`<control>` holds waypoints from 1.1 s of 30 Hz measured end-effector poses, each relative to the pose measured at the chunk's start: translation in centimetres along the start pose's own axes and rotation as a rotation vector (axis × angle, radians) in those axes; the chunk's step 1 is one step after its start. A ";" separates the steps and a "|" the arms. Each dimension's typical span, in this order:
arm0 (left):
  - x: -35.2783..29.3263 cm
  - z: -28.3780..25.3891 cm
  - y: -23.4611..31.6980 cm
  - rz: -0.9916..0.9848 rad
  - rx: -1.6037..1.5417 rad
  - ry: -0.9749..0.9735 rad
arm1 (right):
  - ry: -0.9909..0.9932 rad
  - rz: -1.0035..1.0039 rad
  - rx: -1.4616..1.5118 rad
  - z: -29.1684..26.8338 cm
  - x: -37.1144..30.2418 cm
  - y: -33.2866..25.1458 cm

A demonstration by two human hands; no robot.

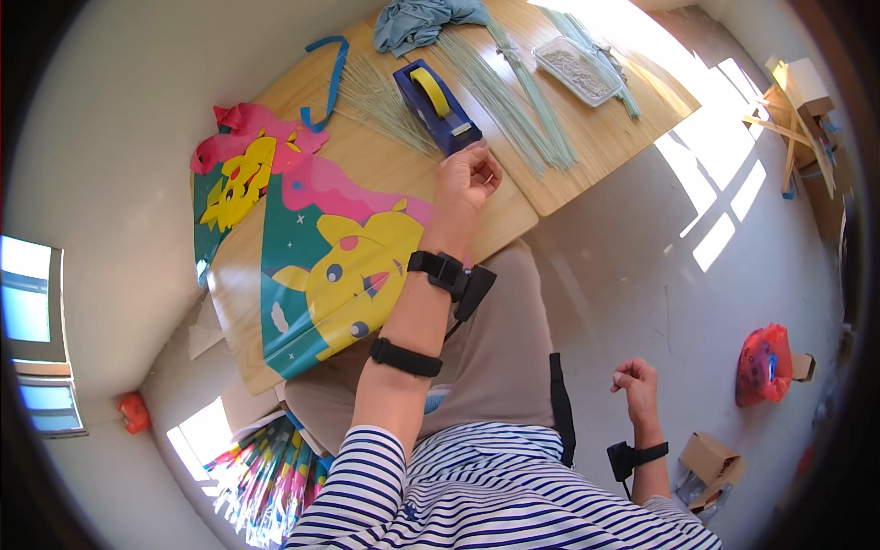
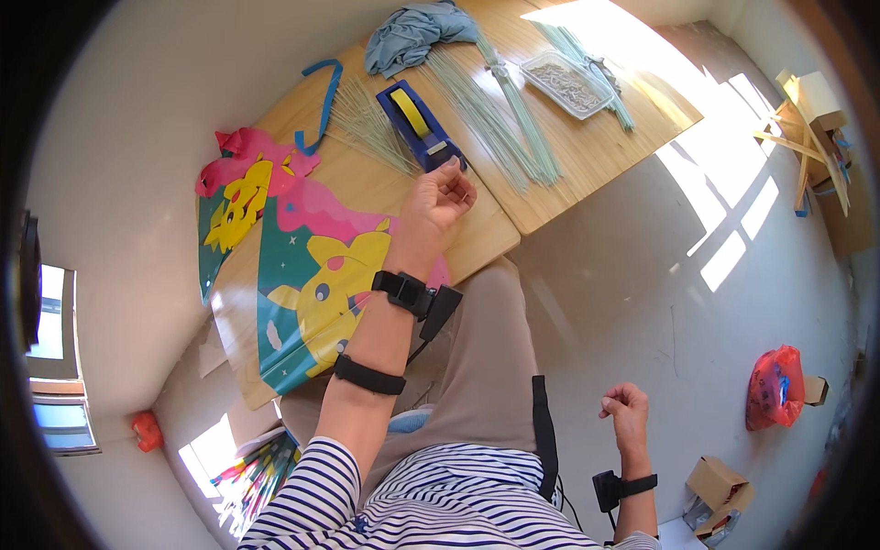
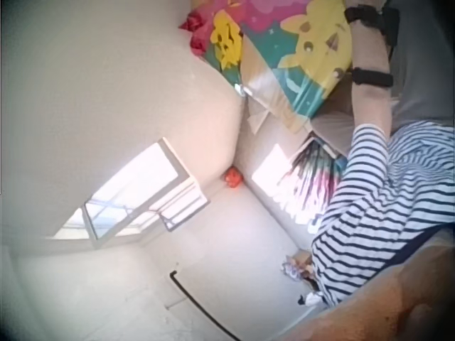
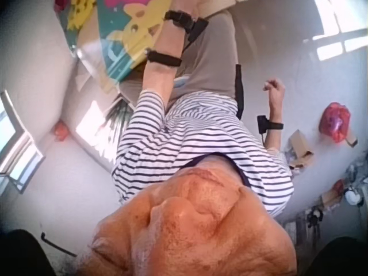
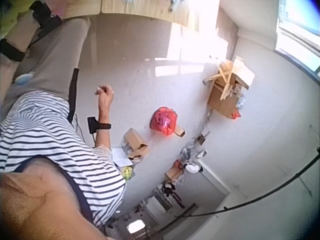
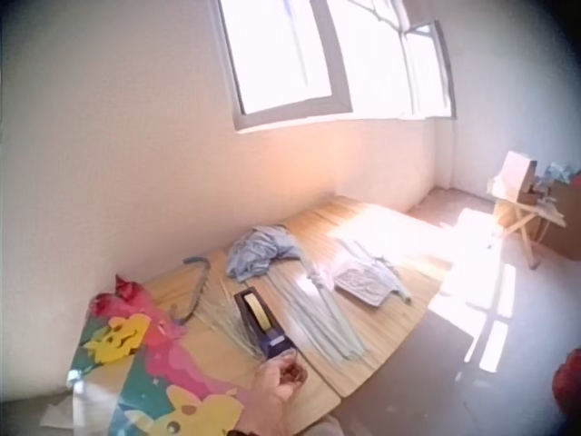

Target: The recorder is assembling cartoon-themed kites by inserting support rods and securing them with tape and ties.

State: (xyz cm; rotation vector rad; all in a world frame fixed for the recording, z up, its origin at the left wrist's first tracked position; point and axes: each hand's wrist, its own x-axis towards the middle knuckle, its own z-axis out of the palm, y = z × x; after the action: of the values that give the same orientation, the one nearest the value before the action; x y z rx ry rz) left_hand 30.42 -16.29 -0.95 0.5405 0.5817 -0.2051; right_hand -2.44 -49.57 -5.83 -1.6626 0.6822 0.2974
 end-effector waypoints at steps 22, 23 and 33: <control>-28.8 -18.4 17.0 0.726 0.091 -0.318 | -0.422 -0.447 -0.217 9.3 0.8 -11.9; -30.0 -19.4 17.1 0.762 0.111 -0.286 | -0.436 -0.474 -0.257 9.9 0.6 -12.8; -38.8 -28.3 18.7 1.007 0.193 -0.030 | -0.605 -0.564 -0.394 16.5 0.2 -18.0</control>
State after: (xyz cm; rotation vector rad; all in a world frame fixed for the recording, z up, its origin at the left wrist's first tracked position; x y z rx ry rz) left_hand -8.36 16.06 9.31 0.9528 0.2070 0.6903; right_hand 11.20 -32.44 5.07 -1.9211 -0.3210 0.5139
